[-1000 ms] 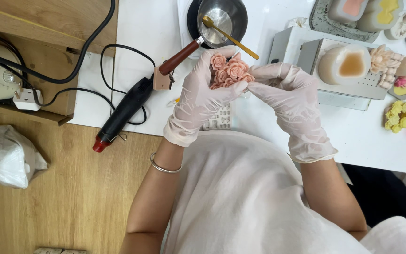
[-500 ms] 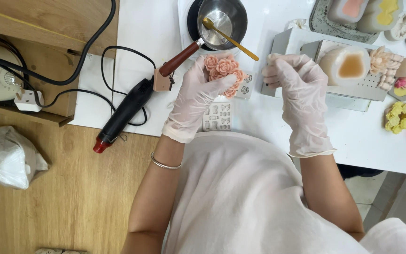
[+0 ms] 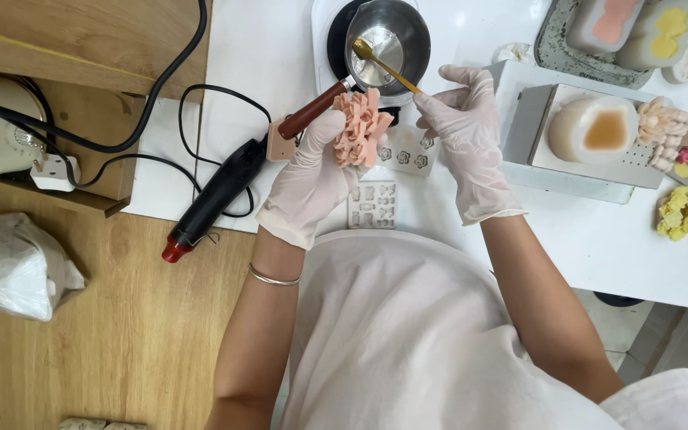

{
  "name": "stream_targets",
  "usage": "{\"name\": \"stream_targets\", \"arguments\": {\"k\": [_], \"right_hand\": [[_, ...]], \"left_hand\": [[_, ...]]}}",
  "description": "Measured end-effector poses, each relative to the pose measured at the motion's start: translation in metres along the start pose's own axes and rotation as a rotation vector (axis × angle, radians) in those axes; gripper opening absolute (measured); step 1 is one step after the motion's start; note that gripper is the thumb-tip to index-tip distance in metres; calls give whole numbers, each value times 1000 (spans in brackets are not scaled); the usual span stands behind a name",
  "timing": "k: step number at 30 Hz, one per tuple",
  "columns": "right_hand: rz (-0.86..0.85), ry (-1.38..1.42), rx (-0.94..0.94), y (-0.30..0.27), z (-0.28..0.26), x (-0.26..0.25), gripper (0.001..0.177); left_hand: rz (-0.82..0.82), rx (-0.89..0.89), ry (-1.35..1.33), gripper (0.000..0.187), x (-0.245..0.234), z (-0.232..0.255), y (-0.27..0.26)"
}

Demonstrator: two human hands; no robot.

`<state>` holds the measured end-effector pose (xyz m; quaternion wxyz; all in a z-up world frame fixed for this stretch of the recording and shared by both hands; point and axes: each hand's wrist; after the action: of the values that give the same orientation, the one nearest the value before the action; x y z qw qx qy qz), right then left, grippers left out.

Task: The recorder is applying melted wax to a group of pre-formed wax rose flowers using a small spoon to bond them together or add detail.

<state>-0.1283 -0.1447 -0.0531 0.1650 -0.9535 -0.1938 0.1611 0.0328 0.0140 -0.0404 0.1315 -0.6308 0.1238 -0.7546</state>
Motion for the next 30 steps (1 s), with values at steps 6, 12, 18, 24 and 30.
{"name": "stream_targets", "arguments": {"k": [6,12,18,24,30], "right_hand": [[-42,332,-11,10,-5,7,24],[-114,412,-173,14,-19,22,26],[-137,259,-273,0,-28,4,25],[-174,150,-246,-2,-15,-19,25],[-223,195,-198,5,-9,-10,26]], "left_hand": [[89,130,352,69,11,29,-11],[260,221,698,84,14,36,-12],[367,117,797,66,8,25,-4],[343,24,760,41,16,18,-7],[340,49,716,43,8,13,-2]]}}
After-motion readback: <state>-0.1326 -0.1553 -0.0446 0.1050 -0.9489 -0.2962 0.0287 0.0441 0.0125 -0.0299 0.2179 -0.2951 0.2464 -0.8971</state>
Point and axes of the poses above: each hand's wrist, its own y-axis towards the middle knuckle, its own x-axis out of the palm, z = x × y, and after that the axes turned 7 degrees about y, right-handed
